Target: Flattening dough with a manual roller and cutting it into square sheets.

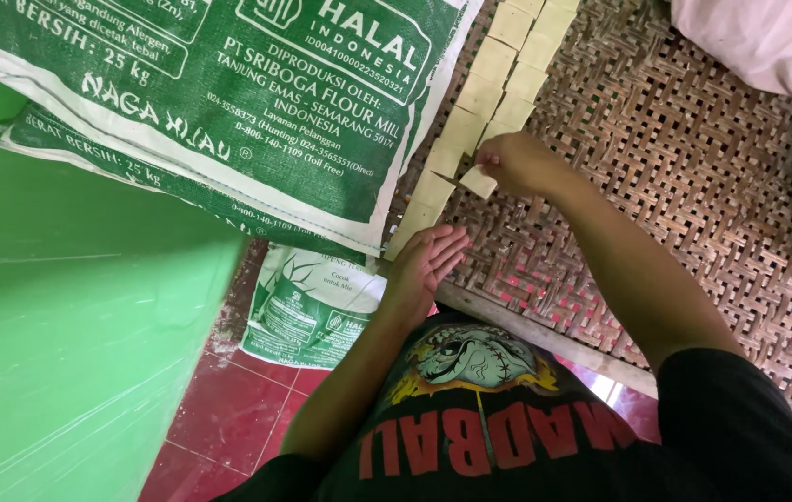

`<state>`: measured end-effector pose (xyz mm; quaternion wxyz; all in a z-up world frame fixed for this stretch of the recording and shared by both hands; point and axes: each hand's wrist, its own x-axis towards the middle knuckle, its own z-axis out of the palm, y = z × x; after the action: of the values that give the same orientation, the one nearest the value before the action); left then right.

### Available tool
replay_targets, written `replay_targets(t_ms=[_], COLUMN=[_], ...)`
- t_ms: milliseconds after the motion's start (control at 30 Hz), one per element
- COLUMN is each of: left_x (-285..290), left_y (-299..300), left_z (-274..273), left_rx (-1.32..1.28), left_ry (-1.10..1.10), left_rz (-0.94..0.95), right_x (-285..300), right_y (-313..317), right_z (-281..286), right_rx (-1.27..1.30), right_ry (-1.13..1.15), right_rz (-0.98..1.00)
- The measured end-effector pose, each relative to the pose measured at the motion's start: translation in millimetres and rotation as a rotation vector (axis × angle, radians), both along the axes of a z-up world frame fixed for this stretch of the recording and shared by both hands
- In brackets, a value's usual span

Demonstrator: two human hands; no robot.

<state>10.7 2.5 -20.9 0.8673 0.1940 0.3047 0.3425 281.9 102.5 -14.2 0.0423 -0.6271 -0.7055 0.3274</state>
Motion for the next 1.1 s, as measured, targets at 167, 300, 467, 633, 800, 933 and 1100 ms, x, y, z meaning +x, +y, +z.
replay_targets(t_ms=[167,300,467,633,800,933,1100], left_x=[-2,-1,0,0,9,30,74], left_y=[3,4,2,-5,-20,-31,-70], left_z=[2,6,0,-5,-14,6,-6], left_rx=[-0.007,-0.008,-0.004,0.081,0.047,0.139,0.229], left_ry=[-0.015,0.009,-0.004,-0.025,0.005,0.040,0.044], left_rz=[0.000,-0.020,-0.041,-0.097,-0.258,-0.447,-0.656], right_x=[-14,-8,-4,11,24,35,51], right_y=[1,1,-18,-70,-161,-242,-341], right_z=[33,18,22,34,35,31,30], right_rx=[-0.031,0.056,0.435,0.540,0.438,0.359,0.335], right_ry=[-0.017,0.004,0.008,0.104,0.190,0.133,0.164], right_rz=[-0.109,-0.066,-0.045,-0.179,-0.497,-0.646,-0.833])
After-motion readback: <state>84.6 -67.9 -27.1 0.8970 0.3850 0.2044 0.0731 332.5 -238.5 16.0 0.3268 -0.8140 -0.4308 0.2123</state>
